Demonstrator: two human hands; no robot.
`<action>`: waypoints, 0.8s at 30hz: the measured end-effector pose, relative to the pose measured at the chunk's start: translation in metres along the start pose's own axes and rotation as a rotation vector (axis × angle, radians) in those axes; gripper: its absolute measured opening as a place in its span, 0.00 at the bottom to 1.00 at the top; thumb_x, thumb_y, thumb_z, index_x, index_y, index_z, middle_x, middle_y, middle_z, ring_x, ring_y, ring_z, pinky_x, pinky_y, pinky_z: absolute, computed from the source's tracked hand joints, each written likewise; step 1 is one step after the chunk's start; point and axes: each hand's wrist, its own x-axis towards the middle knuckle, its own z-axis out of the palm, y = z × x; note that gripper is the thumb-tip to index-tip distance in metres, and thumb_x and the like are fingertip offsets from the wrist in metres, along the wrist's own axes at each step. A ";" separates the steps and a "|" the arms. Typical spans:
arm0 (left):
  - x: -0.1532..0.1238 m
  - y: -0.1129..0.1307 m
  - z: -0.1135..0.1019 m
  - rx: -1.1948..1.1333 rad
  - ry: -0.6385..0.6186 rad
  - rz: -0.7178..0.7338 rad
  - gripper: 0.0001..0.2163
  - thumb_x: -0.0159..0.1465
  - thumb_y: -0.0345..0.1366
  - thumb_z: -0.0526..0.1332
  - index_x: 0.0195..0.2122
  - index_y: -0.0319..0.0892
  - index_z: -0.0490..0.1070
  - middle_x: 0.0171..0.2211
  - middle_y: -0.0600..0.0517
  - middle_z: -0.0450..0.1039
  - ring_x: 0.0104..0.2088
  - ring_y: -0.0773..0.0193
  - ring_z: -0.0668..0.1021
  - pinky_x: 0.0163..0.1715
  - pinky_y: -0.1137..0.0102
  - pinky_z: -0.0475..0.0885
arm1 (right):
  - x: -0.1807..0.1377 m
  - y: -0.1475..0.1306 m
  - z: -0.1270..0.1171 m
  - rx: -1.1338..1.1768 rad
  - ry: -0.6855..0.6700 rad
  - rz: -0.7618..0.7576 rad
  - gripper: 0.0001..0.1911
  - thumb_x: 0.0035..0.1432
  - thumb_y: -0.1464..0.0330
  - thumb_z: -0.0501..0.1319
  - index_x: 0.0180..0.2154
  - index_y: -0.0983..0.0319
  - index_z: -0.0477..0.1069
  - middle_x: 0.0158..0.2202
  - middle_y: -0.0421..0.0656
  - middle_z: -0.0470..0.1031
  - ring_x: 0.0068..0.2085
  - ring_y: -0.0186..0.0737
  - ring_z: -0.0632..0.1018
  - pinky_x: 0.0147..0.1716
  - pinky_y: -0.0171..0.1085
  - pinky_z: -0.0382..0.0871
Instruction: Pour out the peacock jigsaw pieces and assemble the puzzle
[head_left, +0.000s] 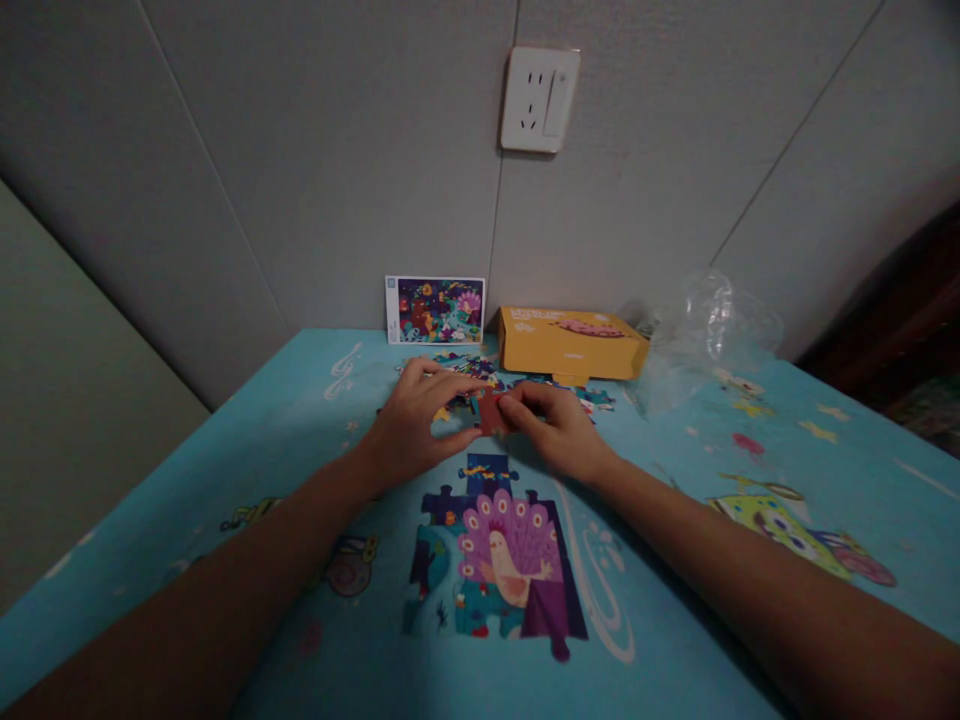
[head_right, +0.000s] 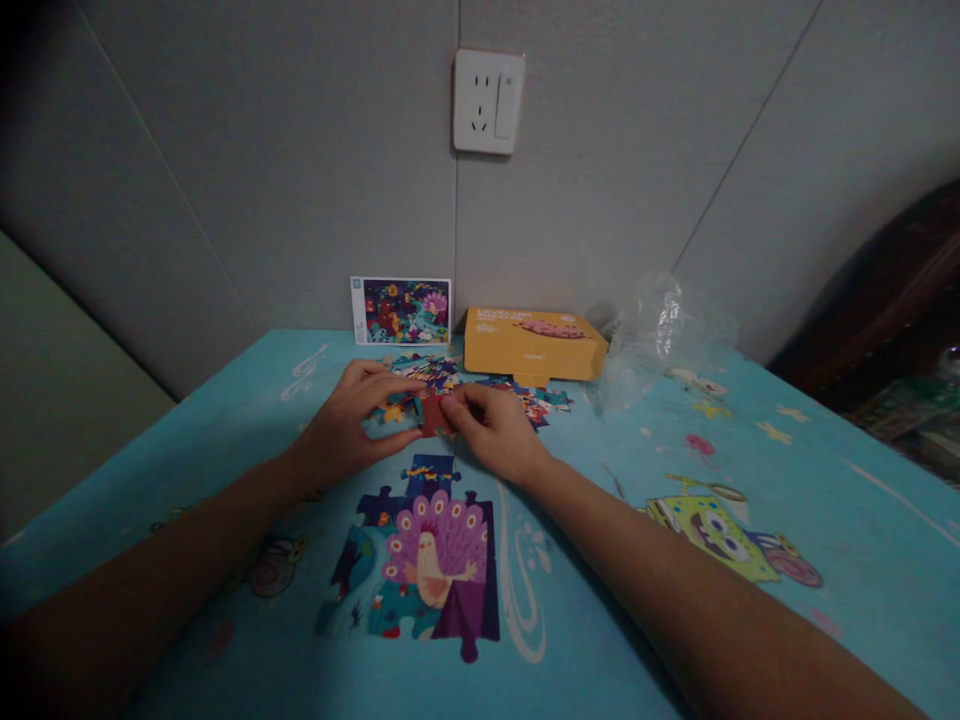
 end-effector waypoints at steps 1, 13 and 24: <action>0.000 -0.001 0.001 0.012 0.012 -0.025 0.19 0.59 0.34 0.65 0.52 0.42 0.69 0.45 0.49 0.76 0.46 0.55 0.69 0.49 0.60 0.67 | 0.000 0.001 -0.001 -0.014 0.041 0.027 0.18 0.64 0.58 0.52 0.27 0.62 0.67 0.23 0.39 0.68 0.25 0.33 0.66 0.25 0.34 0.54; -0.002 -0.049 -0.022 0.427 -0.172 -0.761 0.14 0.61 0.31 0.53 0.43 0.40 0.76 0.43 0.44 0.77 0.46 0.50 0.76 0.47 0.59 0.67 | 0.016 0.037 -0.039 -0.548 0.320 0.410 0.18 0.60 0.60 0.54 0.26 0.63 0.74 0.27 0.47 0.75 0.28 0.41 0.72 0.26 0.37 0.56; -0.014 -0.056 -0.024 0.427 -0.517 -0.799 0.34 0.46 0.67 0.60 0.39 0.41 0.72 0.39 0.40 0.73 0.41 0.47 0.76 0.34 0.64 0.68 | 0.013 0.049 -0.033 -0.644 0.346 0.414 0.14 0.56 0.60 0.60 0.39 0.63 0.75 0.38 0.51 0.75 0.43 0.49 0.75 0.40 0.41 0.66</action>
